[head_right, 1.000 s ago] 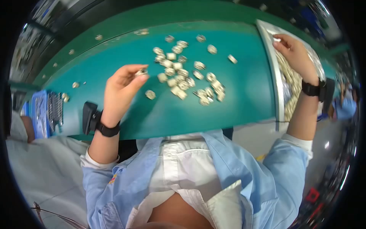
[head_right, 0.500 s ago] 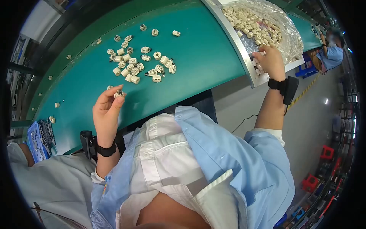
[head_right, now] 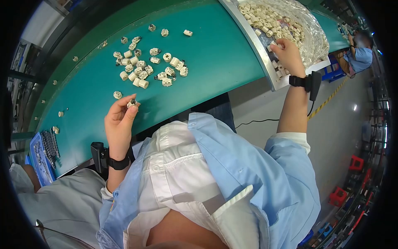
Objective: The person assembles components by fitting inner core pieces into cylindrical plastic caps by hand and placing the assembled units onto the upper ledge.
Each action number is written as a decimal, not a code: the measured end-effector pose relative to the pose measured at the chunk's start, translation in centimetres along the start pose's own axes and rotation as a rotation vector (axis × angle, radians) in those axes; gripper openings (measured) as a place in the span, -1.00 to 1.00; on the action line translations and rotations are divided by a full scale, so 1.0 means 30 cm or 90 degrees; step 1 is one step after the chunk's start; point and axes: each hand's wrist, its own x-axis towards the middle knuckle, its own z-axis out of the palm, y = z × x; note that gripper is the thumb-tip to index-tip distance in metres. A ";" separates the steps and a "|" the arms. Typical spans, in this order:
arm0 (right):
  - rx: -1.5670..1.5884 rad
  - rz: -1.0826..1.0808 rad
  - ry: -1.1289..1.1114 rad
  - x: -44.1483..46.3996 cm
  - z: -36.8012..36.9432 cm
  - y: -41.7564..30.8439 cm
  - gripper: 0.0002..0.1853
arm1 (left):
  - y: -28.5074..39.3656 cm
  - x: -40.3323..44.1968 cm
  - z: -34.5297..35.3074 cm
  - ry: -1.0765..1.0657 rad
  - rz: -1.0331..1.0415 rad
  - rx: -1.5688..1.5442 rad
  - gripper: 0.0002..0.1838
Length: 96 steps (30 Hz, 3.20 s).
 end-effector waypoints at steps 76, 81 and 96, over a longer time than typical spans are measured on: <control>0.440 -0.655 -0.261 -0.427 0.252 -0.836 -0.71 | 0.055 -0.045 0.004 -0.019 -0.092 -0.258 -0.85; 0.446 -0.616 -0.257 -0.433 0.269 -0.838 -0.72 | 0.046 -0.043 0.013 0.021 -0.067 -0.231 -0.86; 0.465 -0.696 -0.289 -0.406 0.292 -0.846 -0.75 | 0.049 -0.021 -0.021 -0.075 -0.082 -0.210 -0.86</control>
